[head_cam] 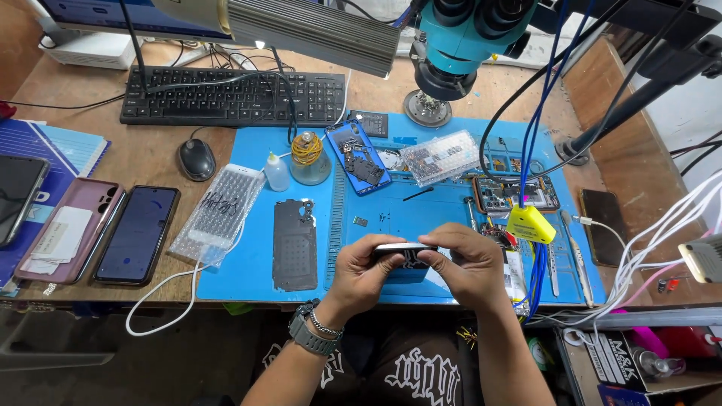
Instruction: The person handles a disassembled smartphone, aligning the screen assembly with the phone's chassis and pressing the edges to secure it. They rotate the device to check the fit and then place it on the workbench.
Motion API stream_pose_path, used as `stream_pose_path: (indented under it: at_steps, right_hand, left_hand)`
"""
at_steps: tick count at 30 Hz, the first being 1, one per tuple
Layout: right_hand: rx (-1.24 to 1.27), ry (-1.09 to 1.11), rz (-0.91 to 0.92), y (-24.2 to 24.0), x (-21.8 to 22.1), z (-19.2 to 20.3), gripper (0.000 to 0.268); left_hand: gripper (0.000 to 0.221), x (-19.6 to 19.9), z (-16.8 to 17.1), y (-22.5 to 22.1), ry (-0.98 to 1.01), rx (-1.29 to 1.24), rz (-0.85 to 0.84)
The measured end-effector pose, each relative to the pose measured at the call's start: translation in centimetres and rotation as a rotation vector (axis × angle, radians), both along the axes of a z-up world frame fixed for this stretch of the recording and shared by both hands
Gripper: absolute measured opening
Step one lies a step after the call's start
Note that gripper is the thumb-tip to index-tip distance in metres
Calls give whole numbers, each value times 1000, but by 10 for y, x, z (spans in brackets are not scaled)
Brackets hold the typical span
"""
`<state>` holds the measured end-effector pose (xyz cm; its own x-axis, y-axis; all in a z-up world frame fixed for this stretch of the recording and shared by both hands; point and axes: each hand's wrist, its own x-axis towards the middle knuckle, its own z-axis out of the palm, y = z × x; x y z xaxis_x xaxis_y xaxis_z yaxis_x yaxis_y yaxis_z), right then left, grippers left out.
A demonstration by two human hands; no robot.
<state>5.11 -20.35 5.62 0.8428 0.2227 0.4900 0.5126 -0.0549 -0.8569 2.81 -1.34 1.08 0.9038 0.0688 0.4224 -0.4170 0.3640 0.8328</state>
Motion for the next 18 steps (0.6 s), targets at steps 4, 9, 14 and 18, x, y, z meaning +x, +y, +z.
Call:
stream_pose_path:
  at_steps: [4, 9, 14, 18]
  right_hand:
    - [-3, -13, -13, -1, -4, -6, 22]
    - [-206, 121, -239, -1, -2, -41, 35]
    - [-100, 211, -257, 0, 19, -75, 18]
    - [-113, 396, -340, 13, 13, -60, 23]
  left_hand:
    - [20, 1, 1, 1, 20, 2, 8]
    - [15, 4, -11, 3, 38, 93, 52]
    - [26, -2, 8, 23, 24, 198, 62]
    - [17, -11, 6, 28, 122, 204, 151]
